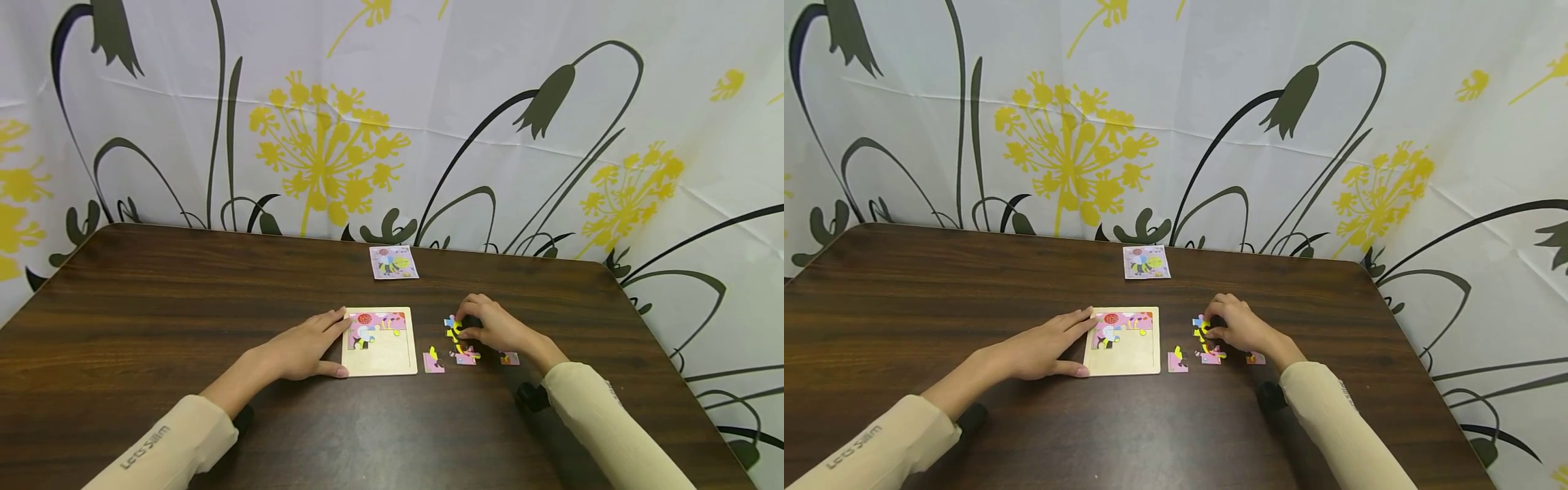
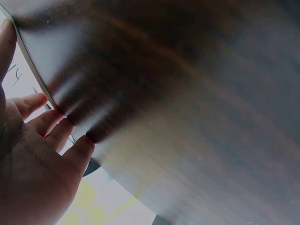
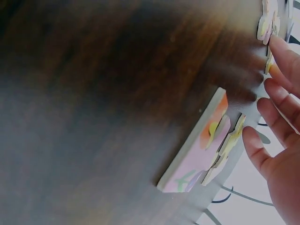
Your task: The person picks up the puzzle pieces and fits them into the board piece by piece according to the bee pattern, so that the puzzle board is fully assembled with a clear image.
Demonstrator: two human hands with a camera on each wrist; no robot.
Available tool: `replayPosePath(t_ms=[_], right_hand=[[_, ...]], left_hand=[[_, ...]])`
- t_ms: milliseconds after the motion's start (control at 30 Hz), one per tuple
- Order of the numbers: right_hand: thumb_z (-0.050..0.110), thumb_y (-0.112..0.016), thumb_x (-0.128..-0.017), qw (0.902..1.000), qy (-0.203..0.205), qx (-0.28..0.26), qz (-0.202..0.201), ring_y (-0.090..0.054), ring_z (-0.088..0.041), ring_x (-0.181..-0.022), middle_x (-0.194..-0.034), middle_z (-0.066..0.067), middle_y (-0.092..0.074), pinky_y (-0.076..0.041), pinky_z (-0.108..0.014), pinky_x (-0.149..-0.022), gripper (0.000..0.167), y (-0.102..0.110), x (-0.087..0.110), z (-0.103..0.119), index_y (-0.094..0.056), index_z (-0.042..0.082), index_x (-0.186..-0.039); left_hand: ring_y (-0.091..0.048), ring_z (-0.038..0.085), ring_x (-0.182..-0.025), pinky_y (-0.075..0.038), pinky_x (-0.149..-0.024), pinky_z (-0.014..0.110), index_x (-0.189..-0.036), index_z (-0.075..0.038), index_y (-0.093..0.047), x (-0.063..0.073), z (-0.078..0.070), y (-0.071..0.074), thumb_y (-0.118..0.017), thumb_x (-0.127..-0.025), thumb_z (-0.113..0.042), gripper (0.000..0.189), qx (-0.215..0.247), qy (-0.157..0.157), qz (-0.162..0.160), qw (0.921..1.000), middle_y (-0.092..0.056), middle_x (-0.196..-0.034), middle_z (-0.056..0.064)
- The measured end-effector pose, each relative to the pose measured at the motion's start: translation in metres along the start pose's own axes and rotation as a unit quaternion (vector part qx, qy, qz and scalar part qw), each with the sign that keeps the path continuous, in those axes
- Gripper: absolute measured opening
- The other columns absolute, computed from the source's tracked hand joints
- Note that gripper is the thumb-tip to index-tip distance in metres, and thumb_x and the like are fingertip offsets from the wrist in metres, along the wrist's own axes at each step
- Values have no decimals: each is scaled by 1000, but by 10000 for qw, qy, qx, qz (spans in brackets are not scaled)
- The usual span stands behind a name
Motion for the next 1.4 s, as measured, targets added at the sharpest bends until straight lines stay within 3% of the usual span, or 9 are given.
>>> replayPosePath(t_ms=[533,900,1400], right_hand=[[13,-69,-81,9999,-127,-52,52,-47,-26,-99,-100,-4,-54,-36,-52,-84,17,1,0,-1,-61,7,-94],[13,-69,-82,9994,-232,-254,-24,-52,-22,-93,-96,-4,-58,-44,-40,-81,18,5,0,-3,-60,4,-95],[12,-71,-80,9976,-560,-415,-32,-54,-18,-88,-94,-1,-58,-46,-37,-79,19,6,-2,-9,-63,5,-96]], left_hand=[[-22,39,-132,-24,-103,51,-141,1,-28,-1,2,-2,-62,-82,-45,82,-47,28,13,10000,-20,-147,22],[-22,39,-132,-24,-102,51,-141,1,-29,0,1,0,-63,-82,-44,82,-11,30,2,10000,-20,-146,22],[-20,39,-132,-24,-102,51,-141,2,-28,0,2,-1,-63,-82,-44,82,55,41,16,10000,-20,-147,22]])
Point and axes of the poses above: each hand's wrist, its own x-axis away from the middle knuckle, its own y-axis out of the back of the hand, z = x × y, the point moved 9 cm from there along -x, towards the middle knuckle
